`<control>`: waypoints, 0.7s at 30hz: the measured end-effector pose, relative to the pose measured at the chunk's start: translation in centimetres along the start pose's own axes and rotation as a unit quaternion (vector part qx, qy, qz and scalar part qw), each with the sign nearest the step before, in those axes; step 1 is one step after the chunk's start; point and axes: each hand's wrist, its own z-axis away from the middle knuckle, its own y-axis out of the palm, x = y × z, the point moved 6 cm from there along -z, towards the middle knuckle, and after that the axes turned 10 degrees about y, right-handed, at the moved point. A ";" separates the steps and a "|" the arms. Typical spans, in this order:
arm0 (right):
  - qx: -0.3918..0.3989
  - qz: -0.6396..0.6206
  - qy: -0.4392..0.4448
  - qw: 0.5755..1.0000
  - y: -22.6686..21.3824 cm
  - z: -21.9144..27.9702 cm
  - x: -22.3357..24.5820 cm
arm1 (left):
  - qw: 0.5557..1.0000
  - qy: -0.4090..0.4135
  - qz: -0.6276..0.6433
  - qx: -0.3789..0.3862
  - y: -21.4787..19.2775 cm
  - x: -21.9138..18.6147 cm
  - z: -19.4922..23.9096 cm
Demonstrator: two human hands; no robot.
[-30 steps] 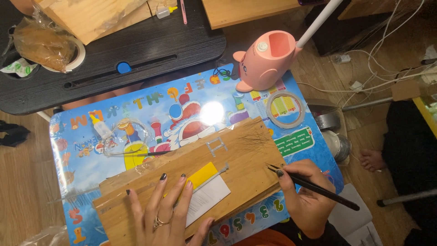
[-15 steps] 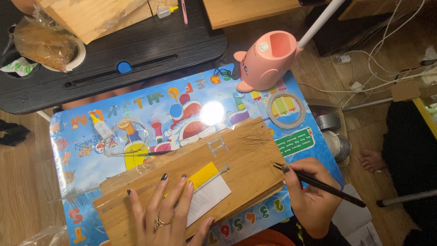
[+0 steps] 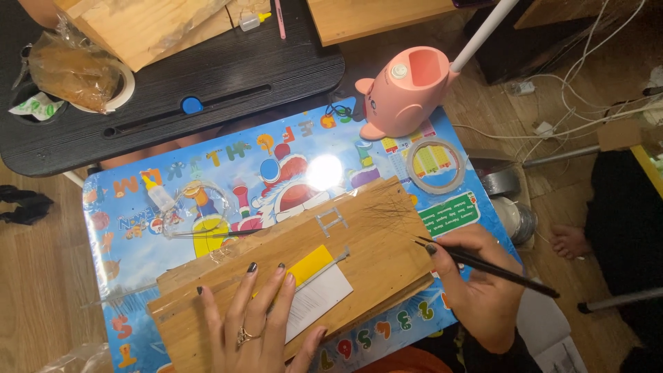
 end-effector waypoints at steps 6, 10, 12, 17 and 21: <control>0.084 -0.031 0.005 0.996 0.2 -1.4 -0.9 | 1.000 -0.005 0.007 -0.012 -0.4 0.0 -0.3; 0.071 -0.016 -0.021 0.997 0.5 -1.3 -0.9 | 1.000 -0.008 0.012 0.010 -0.1 0.1 -0.1; 0.083 -0.023 -0.035 0.996 0.6 -1.3 -0.6 | 1.000 -0.005 0.011 0.003 -0.2 0.0 -0.1; 0.113 -0.020 -0.072 0.991 -0.2 -2.2 -0.2 | 1.000 -0.008 0.020 0.005 -0.5 0.0 -0.3; 0.208 -0.024 -0.075 0.975 -0.7 -4.5 0.6 | 0.999 -0.004 0.027 0.017 -0.9 0.0 -0.4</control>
